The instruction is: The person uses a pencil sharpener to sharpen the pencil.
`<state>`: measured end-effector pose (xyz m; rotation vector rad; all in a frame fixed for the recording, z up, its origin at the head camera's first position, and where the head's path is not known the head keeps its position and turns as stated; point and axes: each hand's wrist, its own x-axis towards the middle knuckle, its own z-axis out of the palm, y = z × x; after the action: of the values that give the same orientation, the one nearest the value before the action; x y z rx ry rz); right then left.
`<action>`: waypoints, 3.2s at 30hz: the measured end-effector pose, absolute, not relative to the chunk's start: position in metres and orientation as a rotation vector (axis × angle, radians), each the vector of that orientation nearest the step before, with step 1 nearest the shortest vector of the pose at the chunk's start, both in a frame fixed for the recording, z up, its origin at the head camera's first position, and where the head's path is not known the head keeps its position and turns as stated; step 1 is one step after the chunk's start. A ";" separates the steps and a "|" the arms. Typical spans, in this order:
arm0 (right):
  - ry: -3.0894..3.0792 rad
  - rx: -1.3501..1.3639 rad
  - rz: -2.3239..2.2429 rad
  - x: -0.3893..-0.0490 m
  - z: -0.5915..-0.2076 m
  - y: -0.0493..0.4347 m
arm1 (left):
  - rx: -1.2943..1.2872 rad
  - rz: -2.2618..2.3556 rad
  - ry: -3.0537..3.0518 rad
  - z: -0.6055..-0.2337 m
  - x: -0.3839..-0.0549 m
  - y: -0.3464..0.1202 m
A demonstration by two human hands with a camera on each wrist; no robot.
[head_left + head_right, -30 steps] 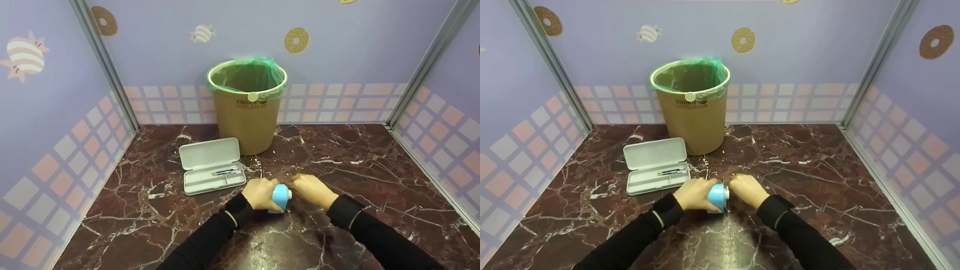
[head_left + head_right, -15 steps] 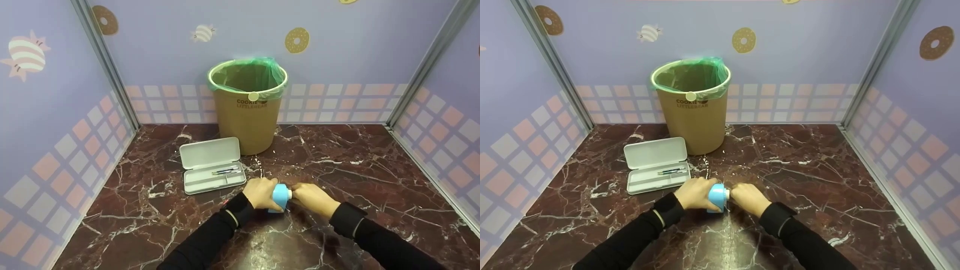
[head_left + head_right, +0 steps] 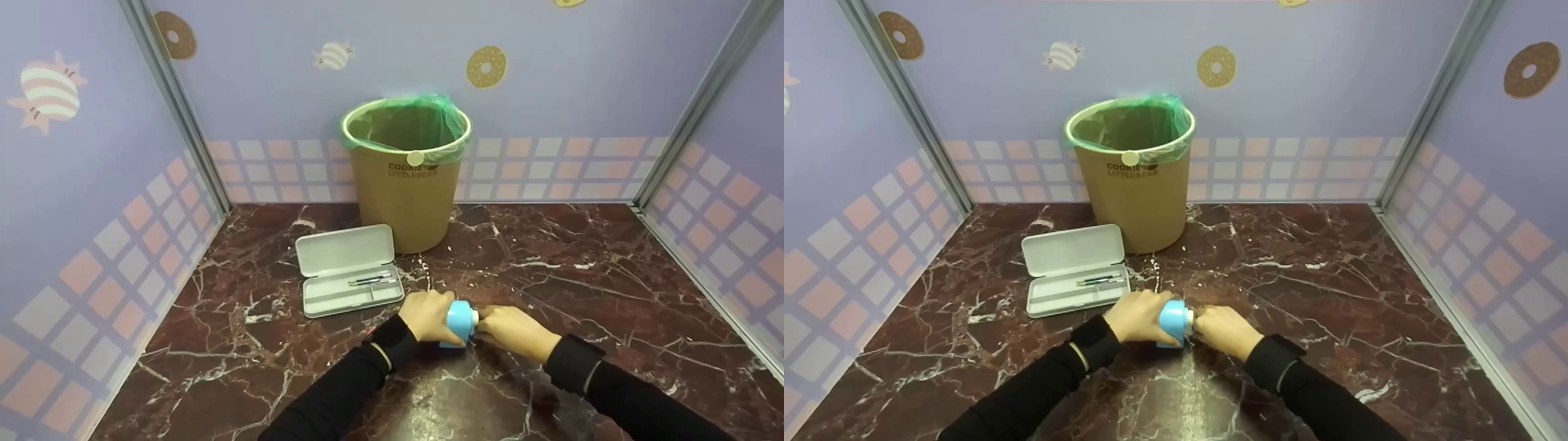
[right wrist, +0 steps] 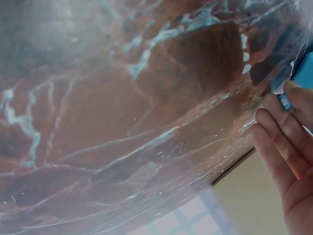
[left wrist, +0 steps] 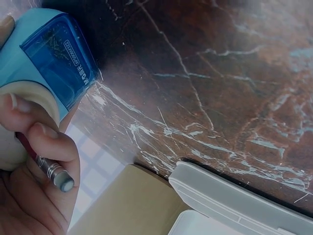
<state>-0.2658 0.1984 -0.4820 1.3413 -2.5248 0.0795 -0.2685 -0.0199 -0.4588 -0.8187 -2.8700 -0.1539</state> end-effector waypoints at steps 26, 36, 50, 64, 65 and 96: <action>-2.367 1.460 0.076 -0.234 -0.456 0.208 | -0.812 -0.155 -2.919 -0.457 -0.270 -0.018; -2.312 1.454 0.054 -0.236 -0.438 0.208 | -0.836 -0.130 -2.919 -0.453 -0.272 -0.020; -2.186 1.409 -0.028 -0.241 -0.429 0.210 | -0.890 -0.147 -2.888 -0.457 -0.273 -0.020; -2.210 1.263 -0.056 -0.262 -0.427 0.208 | -0.951 -0.121 -2.827 -0.460 -0.274 -0.022; -2.216 1.254 -0.052 -0.265 -0.428 0.208 | -0.955 -0.117 -2.823 -0.461 -0.274 -0.022; -2.436 1.161 0.044 -0.298 -0.449 0.196 | -0.965 -0.114 -2.828 -0.461 -0.277 -0.024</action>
<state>-0.2981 0.1956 -0.4491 1.1605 -2.4362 0.0443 -0.2771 -0.0236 -0.4609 -0.9646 -2.8280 -0.1138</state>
